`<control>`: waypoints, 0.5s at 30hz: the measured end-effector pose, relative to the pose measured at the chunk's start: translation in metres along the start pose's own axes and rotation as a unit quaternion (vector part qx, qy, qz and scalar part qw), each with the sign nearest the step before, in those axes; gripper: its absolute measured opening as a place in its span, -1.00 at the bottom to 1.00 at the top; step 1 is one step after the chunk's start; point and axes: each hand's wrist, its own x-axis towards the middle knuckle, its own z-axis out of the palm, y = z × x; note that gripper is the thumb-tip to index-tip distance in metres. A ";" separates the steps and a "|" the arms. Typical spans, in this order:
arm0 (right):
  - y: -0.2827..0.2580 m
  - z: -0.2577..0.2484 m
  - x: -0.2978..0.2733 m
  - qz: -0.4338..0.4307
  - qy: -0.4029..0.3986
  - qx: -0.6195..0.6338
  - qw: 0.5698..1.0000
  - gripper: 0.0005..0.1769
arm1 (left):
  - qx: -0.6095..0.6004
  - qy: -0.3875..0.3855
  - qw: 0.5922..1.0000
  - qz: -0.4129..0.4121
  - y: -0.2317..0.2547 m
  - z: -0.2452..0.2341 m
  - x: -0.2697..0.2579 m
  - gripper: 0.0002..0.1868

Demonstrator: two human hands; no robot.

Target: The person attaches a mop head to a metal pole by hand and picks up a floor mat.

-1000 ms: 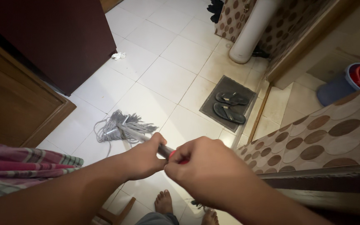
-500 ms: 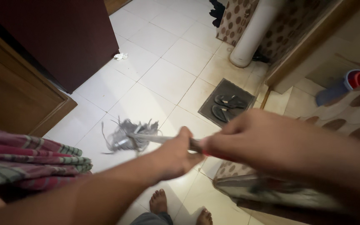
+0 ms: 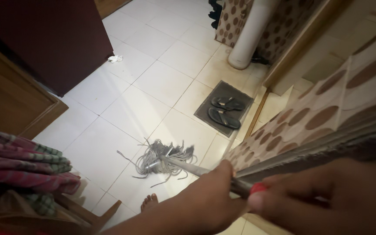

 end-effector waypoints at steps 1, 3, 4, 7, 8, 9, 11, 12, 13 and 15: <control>-0.002 0.001 -0.004 0.011 -0.007 -0.012 1.000 -0.57 | 0.003 -0.009 1.000 -0.001 -0.003 0.004 0.002 -0.38; -0.005 0.004 -0.011 -0.010 -0.032 -0.003 0.999 -0.59 | 0.008 -0.028 1.000 -0.005 -0.009 0.010 0.005 -0.38; -0.006 0.004 -0.015 -0.022 -0.035 -0.004 0.999 -0.61 | 0.017 -0.024 0.999 -0.016 -0.011 0.013 0.007 -0.38; -0.015 0.004 -0.027 -0.026 -0.010 -0.039 0.999 -0.64 | 0.019 -0.002 1.000 -0.013 -0.016 0.019 0.016 -0.39; -0.019 0.004 -0.030 -0.025 0.001 -0.050 0.998 -0.63 | 0.005 0.010 1.000 0.008 -0.019 0.019 0.020 -0.41; -0.024 0.002 -0.032 -0.030 0.010 -0.047 0.998 -0.61 | -0.009 0.022 0.999 0.029 -0.021 0.019 0.022 -0.42; -0.031 -0.001 -0.035 -0.072 0.040 -0.053 0.995 -0.53 | 0.042 0.032 0.998 -0.016 -0.025 0.013 0.028 -0.41; -0.035 -0.001 -0.035 -0.108 0.062 -0.061 0.990 -0.48 | 0.067 0.037 0.996 -0.039 -0.027 0.009 0.031 -0.40; -0.038 -0.002 -0.035 -0.124 0.070 -0.062 0.988 -0.46 | 0.068 0.045 0.996 -0.035 -0.030 0.006 0.033 -0.40; -0.043 -0.001 -0.033 -0.135 0.070 -0.058 0.987 -0.47 | 0.071 0.059 0.995 -0.026 -0.041 -0.002 0.041 -0.39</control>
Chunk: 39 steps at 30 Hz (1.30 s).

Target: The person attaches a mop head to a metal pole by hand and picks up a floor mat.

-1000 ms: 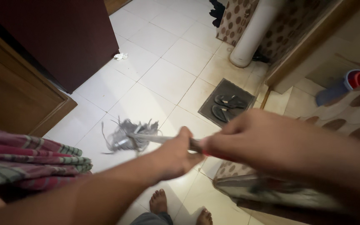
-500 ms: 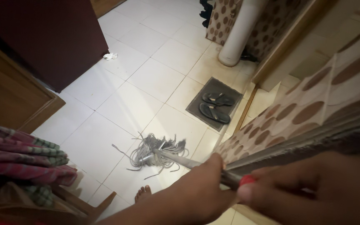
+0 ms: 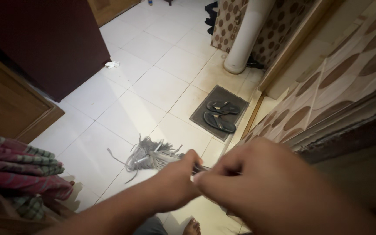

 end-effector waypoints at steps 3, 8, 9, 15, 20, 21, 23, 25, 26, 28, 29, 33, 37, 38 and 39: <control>-0.007 0.007 0.009 -0.014 0.001 0.049 0.999 -0.50 | 0.039 0.015 0.999 0.020 -0.024 -0.005 0.018 -0.44; -0.027 0.023 0.035 -0.053 0.000 0.130 0.990 -0.57 | 0.037 0.006 0.999 0.010 -0.061 -0.037 0.038 -0.42; -0.033 0.027 0.041 -0.073 0.015 0.125 0.989 -0.59 | 0.032 0.005 0.999 -0.013 -0.064 -0.045 0.040 -0.41; -0.074 0.029 0.084 -0.050 0.024 0.162 0.985 -0.62 | 0.090 -0.028 0.993 -0.070 -0.083 -0.088 0.066 -0.26; -0.112 0.021 0.117 -0.074 0.038 0.147 0.986 -0.60 | 0.074 -0.024 0.997 -0.023 -0.112 -0.129 0.087 -0.23; -0.120 0.018 0.123 -0.074 0.037 0.142 0.986 -0.59 | 0.088 -0.027 0.995 -0.029 -0.115 -0.139 0.091 -0.24; -0.135 0.014 0.134 -0.064 0.032 0.143 0.987 -0.57 | 0.098 -0.037 0.993 -0.047 -0.117 -0.160 0.094 -0.26; -0.149 0.011 0.142 -0.046 0.022 0.153 0.987 -0.56 | 0.099 -0.048 0.992 -0.063 -0.116 -0.177 0.092 -0.27; -0.155 0.010 0.145 -0.043 0.021 0.155 0.987 -0.56 | 0.097 -0.052 0.991 -0.070 -0.114 -0.185 0.092 -0.26; -0.162 0.009 0.151 -0.037 0.018 0.157 0.987 -0.57 | 0.077 -0.057 0.991 -0.095 -0.111 -0.197 0.088 -0.26; -0.165 0.008 0.154 -0.035 0.024 0.162 0.986 -0.60 | 0.061 -0.058 0.990 -0.113 -0.112 -0.201 0.087 -0.26; -0.170 -0.003 0.171 -0.086 0.022 0.168 0.982 -0.77 | -0.143 0.024 0.972 -0.184 -0.131 -0.205 0.088 -0.10; -0.191 -0.026 0.175 0.010 -0.032 0.144 0.989 -0.69 | -0.230 0.048 0.948 -0.214 -0.153 -0.204 0.084 -0.14; -0.198 -0.033 0.173 0.011 -0.024 0.138 0.990 -0.68 | -0.217 0.034 0.951 -0.218 -0.157 -0.207 0.080 -0.11; -0.205 -0.039 0.171 0.011 -0.015 0.131 0.991 -0.67 | -0.204 0.020 0.953 -0.223 -0.157 -0.209 0.077 -0.07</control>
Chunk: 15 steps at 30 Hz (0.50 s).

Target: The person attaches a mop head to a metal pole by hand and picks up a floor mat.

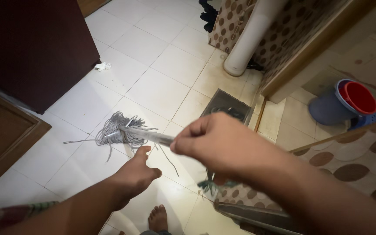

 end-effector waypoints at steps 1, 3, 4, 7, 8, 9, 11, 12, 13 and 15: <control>-0.008 -0.004 -0.003 -0.002 0.009 -0.007 1.000 -0.66 | -0.010 -0.003 1.000 -0.008 0.003 -0.002 -0.001 -0.07; -0.021 -0.011 -0.008 0.005 0.025 -0.005 1.000 -0.67 | -0.029 -0.006 0.999 -0.024 0.010 -0.007 0.001 -0.07; -0.027 -0.014 -0.008 0.010 0.030 -0.016 0.999 -0.68 | -0.027 -0.007 0.999 -0.016 0.014 -0.011 0.004 -0.07; -0.042 -0.021 -0.004 0.029 0.035 -0.072 0.996 -0.67 | -0.028 -0.012 1.000 0.007 0.017 -0.023 0.018 -0.11; -0.043 -0.025 0.000 0.044 0.044 -0.093 0.994 -0.66 | -0.031 -0.016 0.999 0.018 0.018 -0.027 0.025 -0.15; -0.044 -0.030 0.004 0.058 0.054 -0.113 0.990 -0.64 | -0.035 -0.020 0.999 0.030 0.020 -0.031 0.031 -0.18; -0.042 -0.039 0.015 0.072 0.046 -0.141 0.986 -0.60 | -0.093 -0.026 0.995 0.005 0.025 -0.037 0.044 -0.30; -0.039 -0.046 0.022 0.070 0.029 -0.148 0.986 -0.52 | -0.123 -0.029 0.992 -0.007 0.027 -0.041 0.049 -0.35; -0.036 -0.052 0.029 0.068 0.012 -0.156 0.985 -0.40 | -0.137 -0.030 0.990 -0.012 0.031 -0.042 0.053 -0.34; -0.035 -0.066 0.041 0.074 0.024 -0.194 0.978 -0.39 | -0.166 -0.032 0.985 -0.022 0.044 -0.041 0.061 -0.32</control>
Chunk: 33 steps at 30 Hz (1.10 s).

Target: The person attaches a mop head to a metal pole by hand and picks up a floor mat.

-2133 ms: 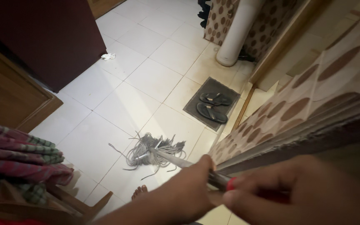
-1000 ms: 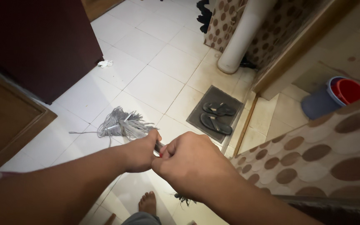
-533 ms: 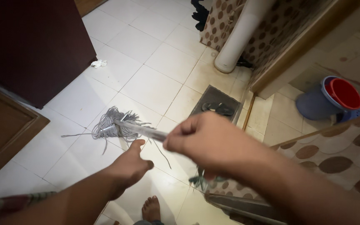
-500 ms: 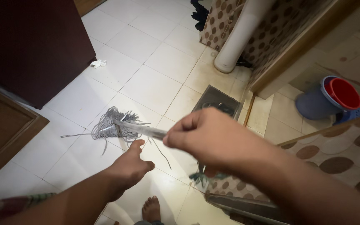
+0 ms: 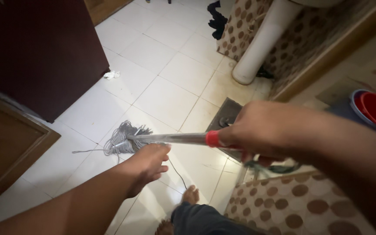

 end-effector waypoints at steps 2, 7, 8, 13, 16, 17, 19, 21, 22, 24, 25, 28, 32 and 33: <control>-0.002 -0.014 0.010 -0.002 0.015 -0.023 1.000 -0.46 | -0.048 -0.007 0.999 0.003 0.013 0.005 0.007 -0.29; -0.016 -0.059 0.014 -0.012 0.104 -0.083 0.991 -0.65 | -0.094 -0.024 0.995 0.021 0.049 0.018 0.034 -0.39; -0.019 -0.069 0.015 -0.010 0.122 -0.106 0.987 -0.64 | -0.084 -0.010 0.996 0.012 0.057 0.020 0.041 -0.42; -0.022 -0.112 0.026 0.005 0.175 -0.178 0.968 -0.56 | 0.076 0.123 0.989 0.038 0.098 0.020 0.062 -0.48; -0.015 -0.130 0.032 0.001 0.197 -0.192 0.961 -0.48 | 0.178 0.231 0.941 0.171 0.118 0.012 0.066 -0.35; -0.014 -0.137 0.033 -0.003 0.201 -0.200 0.959 -0.45 | 0.242 0.232 0.898 0.284 0.124 0.006 0.067 -0.34; -0.017 -0.147 0.035 -0.013 0.202 -0.208 0.957 -0.44 | 0.322 0.181 0.863 0.345 0.137 -0.002 0.071 -0.39; -0.017 -0.155 0.036 -0.013 0.207 -0.161 0.965 -0.48 | 0.366 0.067 0.895 0.247 0.154 -0.008 0.074 -0.53; -0.015 -0.158 0.036 -0.012 0.217 -0.133 0.967 -0.51 | 0.376 0.053 0.880 0.284 0.160 -0.006 0.075 -0.53; -0.011 -0.165 0.036 -0.017 0.245 -0.084 0.966 -0.58 | 0.392 0.021 0.846 0.359 0.173 -0.002 0.075 -0.55; -0.009 -0.166 0.037 -0.023 0.259 -0.046 0.965 -0.58 | 0.404 0.020 0.853 0.329 0.178 0.003 0.074 -0.60; -0.009 -0.168 0.040 -0.049 0.296 0.077 0.951 -0.57 | 0.436 0.021 0.857 0.274 0.194 0.006 0.063 -0.70; 0.006 -0.171 0.046 -0.154 0.371 0.110 0.909 -0.64 | 0.495 0.010 0.818 0.292 0.219 0.005 0.045 -0.70; 0.010 -0.171 0.051 -0.218 0.398 0.113 0.884 -0.65 | 0.513 0.012 0.806 0.294 0.228 0.005 0.042 -0.68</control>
